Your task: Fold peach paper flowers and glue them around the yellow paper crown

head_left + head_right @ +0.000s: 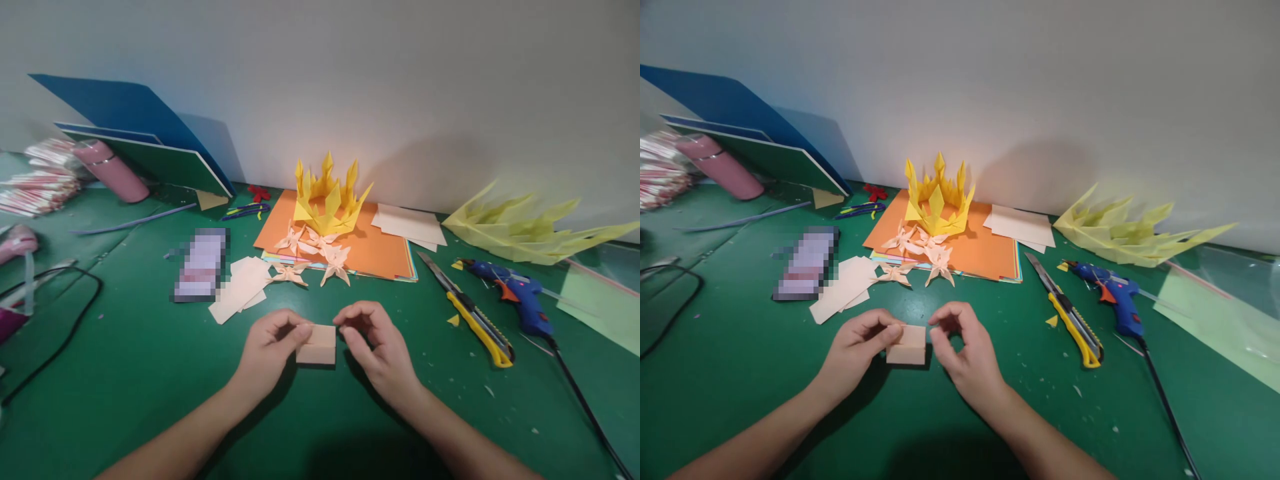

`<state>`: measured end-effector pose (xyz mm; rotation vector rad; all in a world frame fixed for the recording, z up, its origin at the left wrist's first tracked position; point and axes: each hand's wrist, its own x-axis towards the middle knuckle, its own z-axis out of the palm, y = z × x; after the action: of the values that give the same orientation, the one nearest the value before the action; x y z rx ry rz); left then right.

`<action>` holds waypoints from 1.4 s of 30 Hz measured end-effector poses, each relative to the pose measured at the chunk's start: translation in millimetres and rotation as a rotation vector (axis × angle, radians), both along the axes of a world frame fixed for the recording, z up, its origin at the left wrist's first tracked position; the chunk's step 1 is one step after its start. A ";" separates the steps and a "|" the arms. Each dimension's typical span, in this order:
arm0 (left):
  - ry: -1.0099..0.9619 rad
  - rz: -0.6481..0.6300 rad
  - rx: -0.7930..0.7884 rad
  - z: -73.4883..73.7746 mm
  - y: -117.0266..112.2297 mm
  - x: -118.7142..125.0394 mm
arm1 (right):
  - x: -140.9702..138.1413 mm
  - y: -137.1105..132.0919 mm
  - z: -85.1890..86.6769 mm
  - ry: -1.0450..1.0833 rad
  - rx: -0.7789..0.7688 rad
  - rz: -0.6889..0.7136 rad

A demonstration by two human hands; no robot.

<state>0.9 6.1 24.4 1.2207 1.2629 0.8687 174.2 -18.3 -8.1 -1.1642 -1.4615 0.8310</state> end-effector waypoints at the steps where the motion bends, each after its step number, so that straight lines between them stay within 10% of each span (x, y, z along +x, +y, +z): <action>1: -0.004 -0.018 -0.010 0.5 -1.0 2.3 | -2.5 -1.0 0.1 0.001 0.005 0.042; 16: 0.031 -0.018 -0.043 -8.1 2.6 12.0 | -11.5 3.1 9.1 -0.062 -0.152 0.181; 26: -0.082 -0.011 -0.067 1.7 11.6 25.8 | -17.7 8.5 5.7 -0.022 -0.120 -0.117; 30: -0.034 0.066 0.118 -9.7 7.7 25.7 | -16.9 2.6 -2.1 0.007 -0.088 -0.116; 42: -0.177 -0.066 -0.046 -14.2 4.4 7.4 | -13.4 1.6 -1.9 -0.022 -0.107 -0.108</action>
<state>8.3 10.5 10.2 1.1170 1.0896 0.8751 160.9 -16.7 -10.0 -1.3239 -1.3726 0.8322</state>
